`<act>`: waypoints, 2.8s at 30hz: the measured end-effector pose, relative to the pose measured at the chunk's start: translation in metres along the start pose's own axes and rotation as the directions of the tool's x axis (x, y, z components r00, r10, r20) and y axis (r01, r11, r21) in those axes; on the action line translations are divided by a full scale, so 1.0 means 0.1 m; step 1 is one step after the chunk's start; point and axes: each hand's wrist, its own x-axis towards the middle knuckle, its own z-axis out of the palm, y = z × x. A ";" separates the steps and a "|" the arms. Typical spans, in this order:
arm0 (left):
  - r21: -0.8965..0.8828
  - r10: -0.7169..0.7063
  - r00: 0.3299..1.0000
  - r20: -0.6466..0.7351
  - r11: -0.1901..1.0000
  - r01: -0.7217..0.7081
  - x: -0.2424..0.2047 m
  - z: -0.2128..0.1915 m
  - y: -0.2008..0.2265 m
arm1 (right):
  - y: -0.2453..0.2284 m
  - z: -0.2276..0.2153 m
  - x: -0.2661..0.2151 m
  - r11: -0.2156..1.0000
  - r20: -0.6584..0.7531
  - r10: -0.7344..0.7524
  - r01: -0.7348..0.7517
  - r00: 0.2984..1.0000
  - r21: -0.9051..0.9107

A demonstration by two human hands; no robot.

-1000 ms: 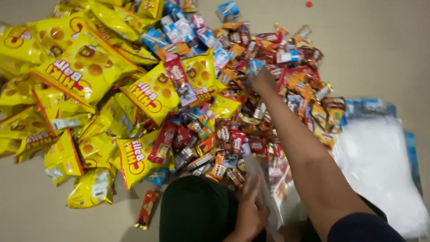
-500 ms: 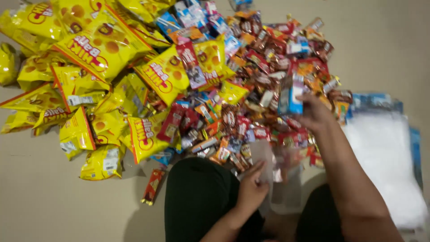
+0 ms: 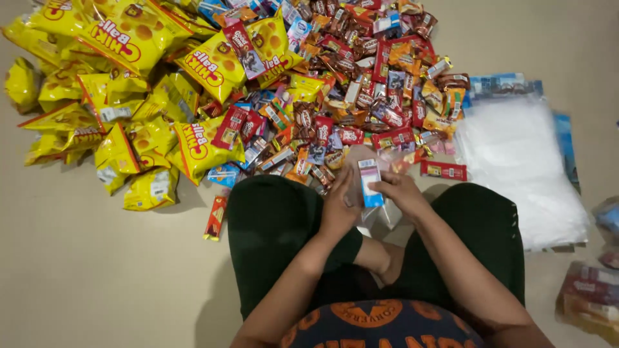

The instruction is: Pack various snack packets into a clear plastic bag

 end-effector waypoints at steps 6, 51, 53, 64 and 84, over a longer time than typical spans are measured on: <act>0.108 -0.006 1.000 0.016 0.994 0.005 -0.13 0.15 -0.59 | 0.22 0.09 0.08 0.741 -0.065 -0.114 0.041 0.991 -0.670; 0.307 -0.021 0.558 0.829 0.852 -0.425 0.30 -0.74 2.56 | -1.36 -0.40 -1.67 -0.073 0.431 -0.354 0.435 0.830 -0.898; 0.365 0.031 0.646 0.763 0.805 -0.469 0.25 -0.79 2.59 | -1.23 -0.43 -1.62 0.106 0.327 -0.284 0.369 0.901 -0.924; 0.797 -0.380 0.850 0.364 0.599 -0.073 -0.65 -0.66 2.06 | -1.62 -0.58 -1.80 0.289 0.228 -0.127 0.256 0.965 -0.923; 0.496 -0.291 0.906 0.308 0.862 0.108 -0.32 -0.66 2.34 | 1.40 -0.82 1.39 0.126 -0.008 0.033 -0.012 0.999 -0.992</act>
